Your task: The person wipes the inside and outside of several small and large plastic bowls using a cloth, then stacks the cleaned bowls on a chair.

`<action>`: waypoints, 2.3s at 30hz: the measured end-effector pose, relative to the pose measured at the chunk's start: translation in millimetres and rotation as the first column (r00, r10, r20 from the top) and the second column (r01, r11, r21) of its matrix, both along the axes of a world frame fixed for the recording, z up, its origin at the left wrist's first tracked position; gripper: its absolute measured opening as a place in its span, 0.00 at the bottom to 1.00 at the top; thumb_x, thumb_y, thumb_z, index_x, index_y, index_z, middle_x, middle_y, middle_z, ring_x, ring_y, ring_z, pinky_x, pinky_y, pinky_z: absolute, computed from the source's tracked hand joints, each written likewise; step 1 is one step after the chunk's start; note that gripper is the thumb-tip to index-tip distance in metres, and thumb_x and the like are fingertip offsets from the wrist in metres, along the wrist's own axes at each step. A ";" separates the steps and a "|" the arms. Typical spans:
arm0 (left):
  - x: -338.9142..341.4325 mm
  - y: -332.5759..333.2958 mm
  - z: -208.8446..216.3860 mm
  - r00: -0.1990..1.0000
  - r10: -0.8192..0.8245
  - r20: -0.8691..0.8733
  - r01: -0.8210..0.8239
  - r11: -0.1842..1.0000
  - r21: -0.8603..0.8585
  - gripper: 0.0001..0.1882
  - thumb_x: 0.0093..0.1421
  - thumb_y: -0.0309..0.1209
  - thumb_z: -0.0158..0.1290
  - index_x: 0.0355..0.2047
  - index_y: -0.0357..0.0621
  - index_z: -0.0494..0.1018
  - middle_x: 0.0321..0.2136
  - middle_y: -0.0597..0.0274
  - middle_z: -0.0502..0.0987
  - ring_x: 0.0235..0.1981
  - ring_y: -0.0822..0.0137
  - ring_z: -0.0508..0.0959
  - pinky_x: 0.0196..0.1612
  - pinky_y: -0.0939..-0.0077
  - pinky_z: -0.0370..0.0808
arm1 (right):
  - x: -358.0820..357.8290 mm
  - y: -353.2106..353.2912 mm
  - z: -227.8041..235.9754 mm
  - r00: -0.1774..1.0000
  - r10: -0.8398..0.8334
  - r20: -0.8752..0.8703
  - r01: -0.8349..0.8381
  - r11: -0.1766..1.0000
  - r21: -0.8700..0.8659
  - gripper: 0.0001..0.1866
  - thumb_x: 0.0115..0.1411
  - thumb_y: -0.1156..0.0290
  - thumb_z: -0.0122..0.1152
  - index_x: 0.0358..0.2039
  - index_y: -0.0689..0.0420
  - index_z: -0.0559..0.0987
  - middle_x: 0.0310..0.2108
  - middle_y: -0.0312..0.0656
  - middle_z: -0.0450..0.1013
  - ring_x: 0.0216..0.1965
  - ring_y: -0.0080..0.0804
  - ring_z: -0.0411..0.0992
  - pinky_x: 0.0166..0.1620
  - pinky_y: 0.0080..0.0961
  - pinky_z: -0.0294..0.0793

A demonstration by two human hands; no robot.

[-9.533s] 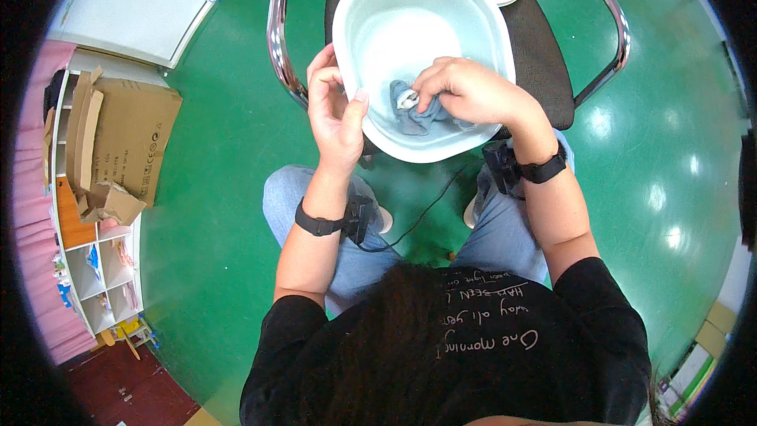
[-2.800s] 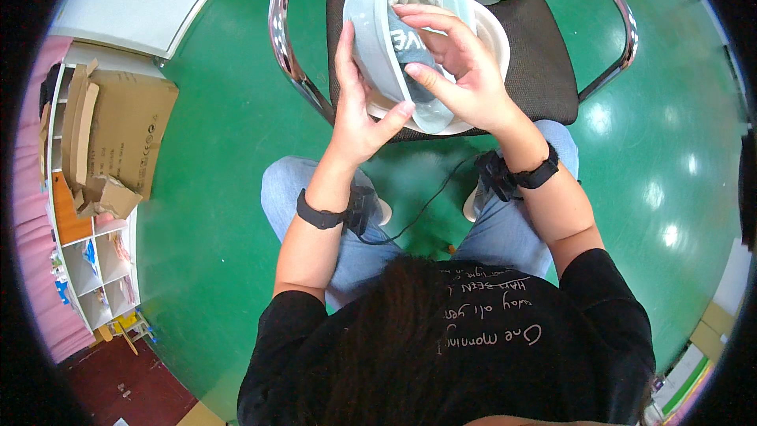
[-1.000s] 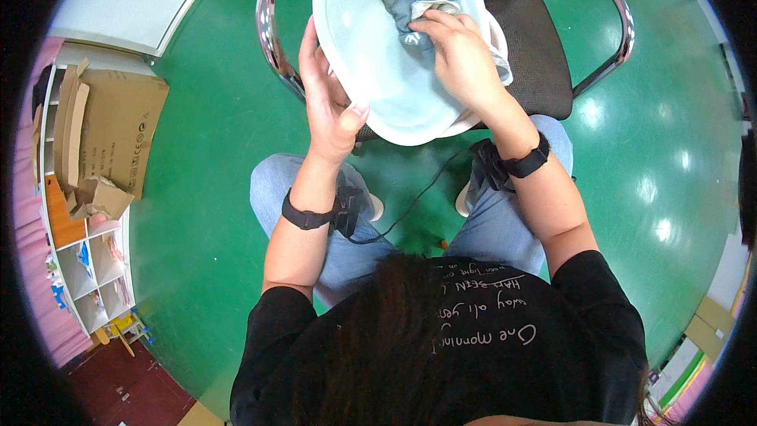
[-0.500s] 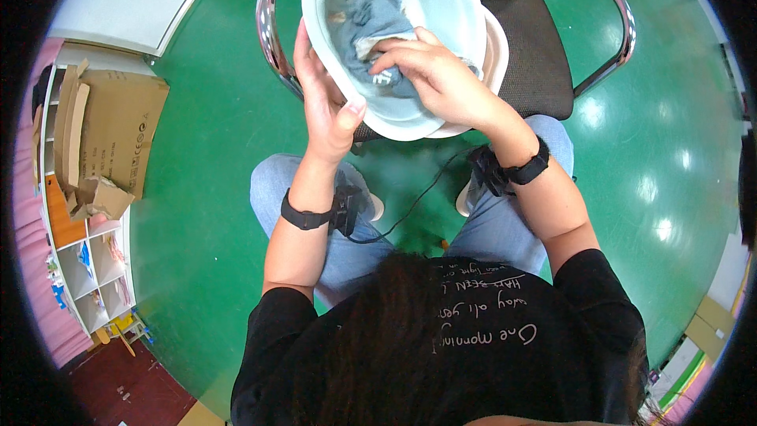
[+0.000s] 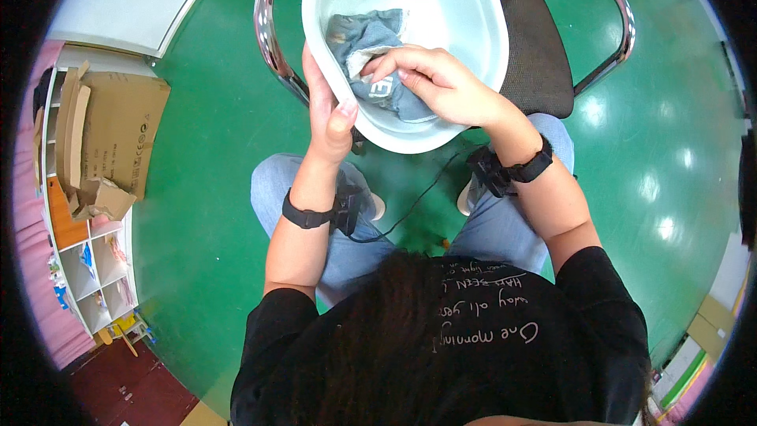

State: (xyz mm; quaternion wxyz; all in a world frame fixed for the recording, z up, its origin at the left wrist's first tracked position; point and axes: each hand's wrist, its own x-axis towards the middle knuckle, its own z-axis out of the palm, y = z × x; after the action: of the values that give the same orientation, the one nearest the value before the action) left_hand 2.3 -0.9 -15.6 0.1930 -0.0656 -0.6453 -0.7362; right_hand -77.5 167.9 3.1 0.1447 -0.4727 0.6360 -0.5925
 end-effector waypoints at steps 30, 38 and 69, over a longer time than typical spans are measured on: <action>-6.6 -5.7 -1.6 0.999 0.012 -0.029 -0.009 0.996 0.093 0.53 0.47 0.51 0.54 0.66 0.41 0.42 0.61 0.51 0.54 0.63 0.57 0.57 0.63 0.60 0.55 | -6.2 12.1 13.7 0.935 -0.088 -0.345 0.114 0.992 0.056 0.15 0.50 0.82 0.44 0.37 0.63 0.75 0.38 0.47 0.75 0.44 0.44 0.72 0.52 0.35 0.67; -7.0 -6.1 -3.5 1.000 0.015 -0.017 -0.013 0.995 0.098 0.52 0.48 0.50 0.54 0.66 0.42 0.42 0.60 0.50 0.55 0.62 0.57 0.59 0.63 0.60 0.56 | 11.6 5.6 20.3 0.917 -0.011 -0.400 0.110 0.968 0.227 0.15 0.53 0.66 0.59 0.39 0.58 0.74 0.35 0.47 0.73 0.40 0.47 0.71 0.45 0.37 0.69; -7.1 -4.5 11.3 0.997 0.064 -0.045 -0.065 0.998 -0.017 0.55 0.48 0.51 0.57 0.67 0.43 0.39 0.59 0.48 0.57 0.59 0.56 0.62 0.61 0.61 0.59 | 4.2 13.8 13.9 0.932 0.140 0.333 -0.094 0.984 -0.152 0.12 0.53 0.79 0.60 0.40 0.60 0.74 0.38 0.35 0.71 0.44 0.22 0.67 0.51 0.21 0.65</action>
State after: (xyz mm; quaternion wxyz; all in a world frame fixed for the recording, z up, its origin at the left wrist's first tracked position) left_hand -4.8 -5.3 -4.3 0.2303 -0.0628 -0.6492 -0.7222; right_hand -73.3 181.7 16.9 0.2561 -0.4083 0.5306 -0.6972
